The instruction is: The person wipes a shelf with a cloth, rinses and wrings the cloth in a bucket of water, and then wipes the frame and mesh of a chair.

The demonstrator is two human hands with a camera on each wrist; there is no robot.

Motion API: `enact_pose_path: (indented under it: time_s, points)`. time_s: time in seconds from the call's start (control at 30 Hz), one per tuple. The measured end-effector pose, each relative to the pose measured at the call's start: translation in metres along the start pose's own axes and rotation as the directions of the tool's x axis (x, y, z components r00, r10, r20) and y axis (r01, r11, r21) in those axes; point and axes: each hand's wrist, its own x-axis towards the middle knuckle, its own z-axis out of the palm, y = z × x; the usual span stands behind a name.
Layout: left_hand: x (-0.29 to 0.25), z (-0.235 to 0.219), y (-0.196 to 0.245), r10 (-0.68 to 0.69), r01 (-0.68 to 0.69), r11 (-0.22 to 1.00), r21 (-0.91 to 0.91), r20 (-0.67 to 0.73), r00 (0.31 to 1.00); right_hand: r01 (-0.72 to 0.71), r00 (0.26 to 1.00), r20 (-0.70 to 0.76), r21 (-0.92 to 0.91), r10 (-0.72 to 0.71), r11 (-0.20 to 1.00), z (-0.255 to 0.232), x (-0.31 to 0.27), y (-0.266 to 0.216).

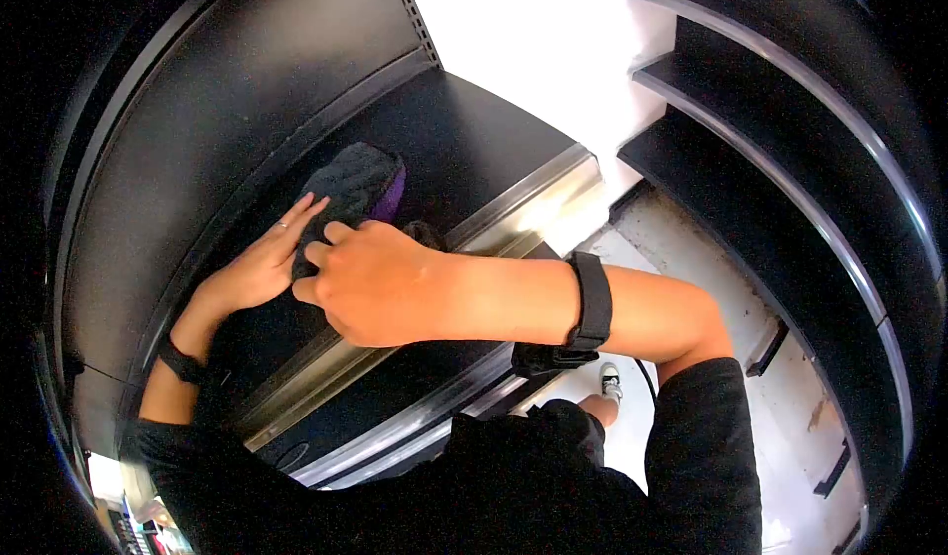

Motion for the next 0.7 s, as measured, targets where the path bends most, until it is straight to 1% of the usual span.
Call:
enact_pose_path:
  time_s: [0.03, 0.07, 0.1, 0.13, 0.17, 0.2, 0.23, 0.27, 0.3, 0.33, 0.4, 0.47, 0.5, 0.53, 0.6, 0.63, 0.67, 0.7]
  points:
    - [0.005, -0.001, 0.002, -0.007, 0.007, 1.000, -0.001, 0.000, 1.000, -0.032, 0.999, -0.037, -0.001, 0.031, 1.000, 0.001, -0.004, 0.003]
    - [0.013, 0.006, -0.012, 0.051, -0.051, 0.999, 0.018, 0.046, 0.998, -0.064, 0.996, -0.062, -0.011, 0.063, 0.998, 0.013, -0.006, 0.005]
    - [0.023, 0.003, -0.016, 0.097, -0.101, 0.994, 0.037, 0.092, 0.991, -0.131, 0.991, -0.006, -0.008, 0.131, 0.991, 0.008, -0.009, 0.009]
    - [0.034, -0.003, -0.007, 0.001, -0.005, 1.000, 0.028, 0.136, 0.991, -0.194, 0.979, 0.054, -0.008, 0.194, 0.981, 0.000, -0.015, 0.015]
    - [0.052, 0.000, -0.019, 0.081, -0.084, 0.996, 0.017, 0.136, 0.987, -0.260, 0.964, 0.062, 0.022, 0.258, 0.965, -0.007, -0.021, 0.024]
    - [0.072, 0.002, -0.031, 0.161, -0.164, 0.987, 0.006, 0.134, 0.978, -0.332, 0.941, 0.065, -0.017, 0.332, 0.943, -0.013, -0.027, 0.034]
    - [0.090, -0.003, -0.031, 0.157, -0.163, 0.986, 0.030, 0.136, 0.978, -0.402, 0.914, 0.038, -0.031, 0.403, 0.915, -0.022, -0.034, 0.045]
    - [0.112, -0.003, -0.026, 0.155, -0.164, 0.985, 0.051, 0.145, 0.977, -0.454, 0.887, 0.067, -0.045, 0.456, 0.890, -0.027, -0.042, 0.060]
    - [0.135, -0.004, -0.017, 0.168, -0.180, 0.981, 0.077, 0.142, 0.976, -0.449, 0.891, 0.047, -0.039, 0.451, 0.893, -0.034, -0.052, 0.076]
    - [0.158, -0.005, -0.008, 0.184, -0.200, 0.974, 0.106, 0.141, 0.973, -0.492, 0.869, 0.050, -0.015, 0.492, 0.870, -0.044, -0.060, 0.088]
    - [0.205, -0.005, 0.007, 0.305, -0.323, 0.941, 0.103, 0.159, 0.939, -0.520, 0.853, -0.042, 0.019, 0.520, 0.854, -0.054, -0.079, 0.108]
    - [0.234, -0.009, 0.033, 0.300, -0.323, 0.931, 0.170, 0.149, 0.942, -0.556, 0.828, -0.140, -0.087, 0.543, 0.826, -0.064, -0.096, 0.122]
    - [0.244, -0.009, 0.044, 0.338, -0.347, 0.926, 0.150, 0.081, 0.938, -0.543, 0.835, -0.190, -0.130, 0.517, 0.830, -0.068, -0.108, 0.137]
    - [0.249, -0.007, 0.051, 0.444, -0.435, 0.882, 0.183, -0.012, 0.896, -0.557, 0.829, -0.221, -0.261, 0.513, 0.788, -0.075, -0.119, 0.147]
    - [0.258, -0.011, 0.075, 0.431, -0.408, 0.873, 0.267, -0.029, 0.902, -0.571, 0.821, -0.346, -0.471, 0.454, 0.672, -0.087, -0.141, 0.156]
    - [0.258, -0.004, 0.084, 0.590, -0.527, 0.793, 0.305, -0.173, 0.789, -0.582, 0.813, -0.362, -0.547, 0.457, 0.602, -0.087, -0.153, 0.157]
    - [0.258, -0.002, 0.094, 0.587, -0.523, 0.795, 0.307, -0.177, 0.790, -0.578, 0.816, -0.360, -0.549, 0.453, 0.605, -0.085, -0.163, 0.154]
    - [0.239, -0.010, 0.116, 0.467, -0.446, 0.877, 0.180, -0.094, 0.879, -0.605, 0.793, -0.440, -0.495, 0.421, 0.624, -0.084, -0.168, 0.146]
